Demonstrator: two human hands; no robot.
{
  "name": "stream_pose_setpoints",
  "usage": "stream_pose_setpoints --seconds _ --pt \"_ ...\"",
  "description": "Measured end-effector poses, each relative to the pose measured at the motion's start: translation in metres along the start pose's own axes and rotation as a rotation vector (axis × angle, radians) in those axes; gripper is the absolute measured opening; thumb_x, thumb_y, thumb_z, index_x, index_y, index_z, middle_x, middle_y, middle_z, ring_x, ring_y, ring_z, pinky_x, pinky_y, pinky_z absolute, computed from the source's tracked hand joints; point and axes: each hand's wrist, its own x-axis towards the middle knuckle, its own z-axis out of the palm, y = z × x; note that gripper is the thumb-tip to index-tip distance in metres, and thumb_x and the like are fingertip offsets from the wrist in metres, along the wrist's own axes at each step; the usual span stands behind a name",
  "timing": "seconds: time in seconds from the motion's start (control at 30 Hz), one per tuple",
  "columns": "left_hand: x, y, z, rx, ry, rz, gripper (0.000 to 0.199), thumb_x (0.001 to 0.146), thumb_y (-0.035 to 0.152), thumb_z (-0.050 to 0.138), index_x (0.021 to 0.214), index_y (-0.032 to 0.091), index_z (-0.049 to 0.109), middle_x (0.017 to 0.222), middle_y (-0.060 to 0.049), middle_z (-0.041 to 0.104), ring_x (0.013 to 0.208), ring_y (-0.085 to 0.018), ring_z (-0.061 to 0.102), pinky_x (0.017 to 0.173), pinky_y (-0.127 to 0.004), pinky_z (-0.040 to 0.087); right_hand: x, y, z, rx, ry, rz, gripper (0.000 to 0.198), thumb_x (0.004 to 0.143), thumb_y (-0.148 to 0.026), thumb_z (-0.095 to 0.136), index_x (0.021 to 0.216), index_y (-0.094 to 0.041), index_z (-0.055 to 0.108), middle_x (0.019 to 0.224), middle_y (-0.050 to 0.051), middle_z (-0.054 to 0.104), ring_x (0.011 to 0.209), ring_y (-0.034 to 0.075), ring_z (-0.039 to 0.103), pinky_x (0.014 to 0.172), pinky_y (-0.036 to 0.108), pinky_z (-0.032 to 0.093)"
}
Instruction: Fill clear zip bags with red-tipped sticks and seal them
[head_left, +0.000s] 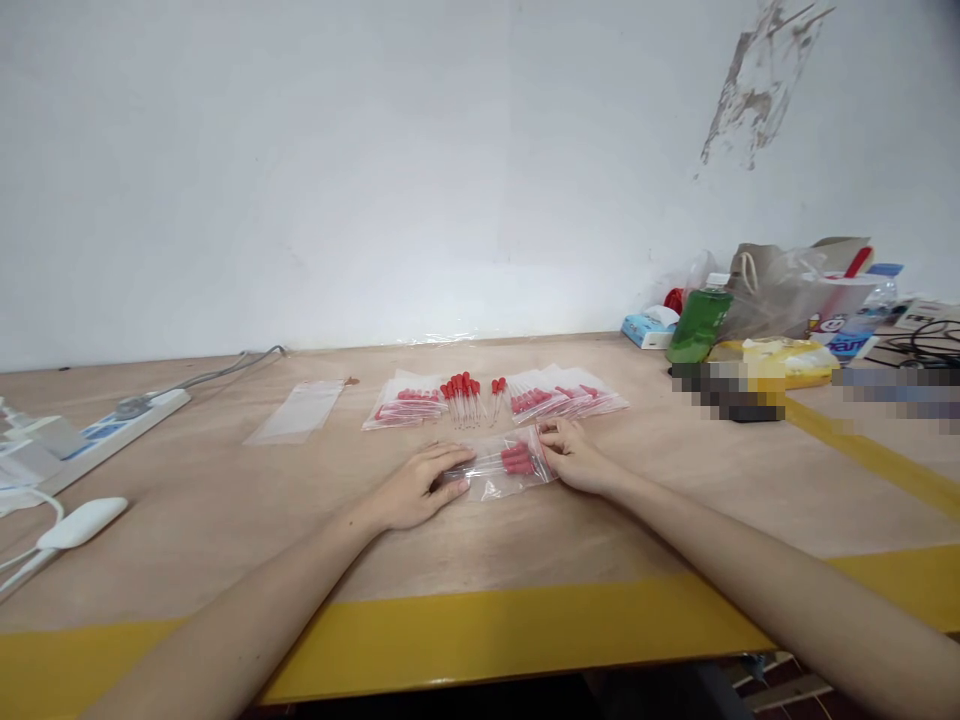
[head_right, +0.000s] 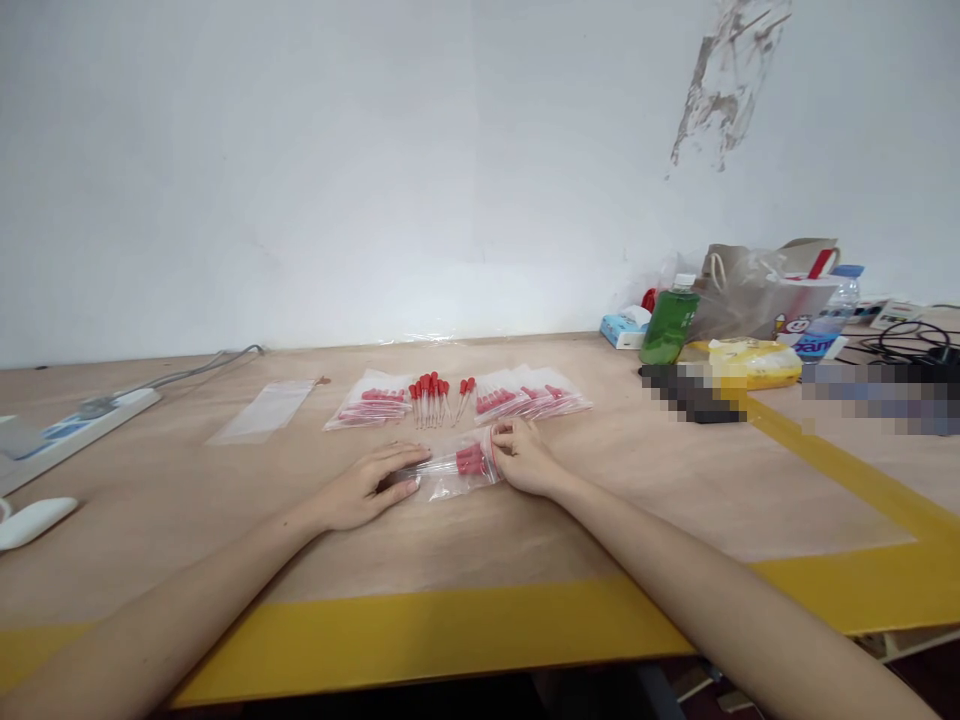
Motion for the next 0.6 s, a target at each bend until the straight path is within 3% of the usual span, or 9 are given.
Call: stream_pose_setpoints --seconds 0.17,0.27,0.47,0.6 --pt "0.0 0.001 0.0 -0.016 0.009 0.005 0.037 0.088 0.035 0.045 0.122 0.023 0.048 0.124 -0.004 0.051 0.117 -0.019 0.043 0.1 -0.038 0.035 0.02 0.004 -0.016 -0.034 0.096 0.122 0.015 0.069 -0.025 0.052 0.07 -0.019 0.066 0.072 0.002 0.065 0.068 0.015 0.057 0.066 0.028 0.045" --pt "0.0 0.001 0.0 -0.02 0.006 0.002 0.036 0.088 0.036 0.044 0.122 0.024 0.049 0.125 -0.004 0.05 0.117 -0.02 0.043 0.1 -0.039 0.035 0.046 -0.001 -0.015 -0.153 0.143 0.162 0.011 0.066 -0.023 0.054 0.07 -0.017 0.063 0.07 0.003 0.065 0.065 0.014 0.058 0.06 0.024 0.043" --pt "0.001 -0.001 0.0 -0.018 0.001 0.02 0.035 0.089 0.035 0.043 0.121 0.023 0.05 0.126 -0.005 0.05 0.118 -0.02 0.042 0.1 -0.039 0.035 0.118 -0.014 0.024 -0.293 0.053 0.388 0.008 0.064 -0.018 0.058 0.064 -0.012 0.062 0.068 0.013 0.065 0.073 0.023 0.062 0.062 0.028 0.045" --pt "0.001 0.0 0.0 -0.042 0.008 0.031 0.035 0.088 0.034 0.044 0.12 0.022 0.051 0.124 -0.005 0.052 0.117 -0.02 0.043 0.1 -0.039 0.035 0.148 -0.011 0.046 -0.263 0.064 0.42 0.006 0.055 -0.01 0.063 0.061 -0.008 0.062 0.06 0.019 0.063 0.072 0.031 0.063 0.059 0.034 0.046"
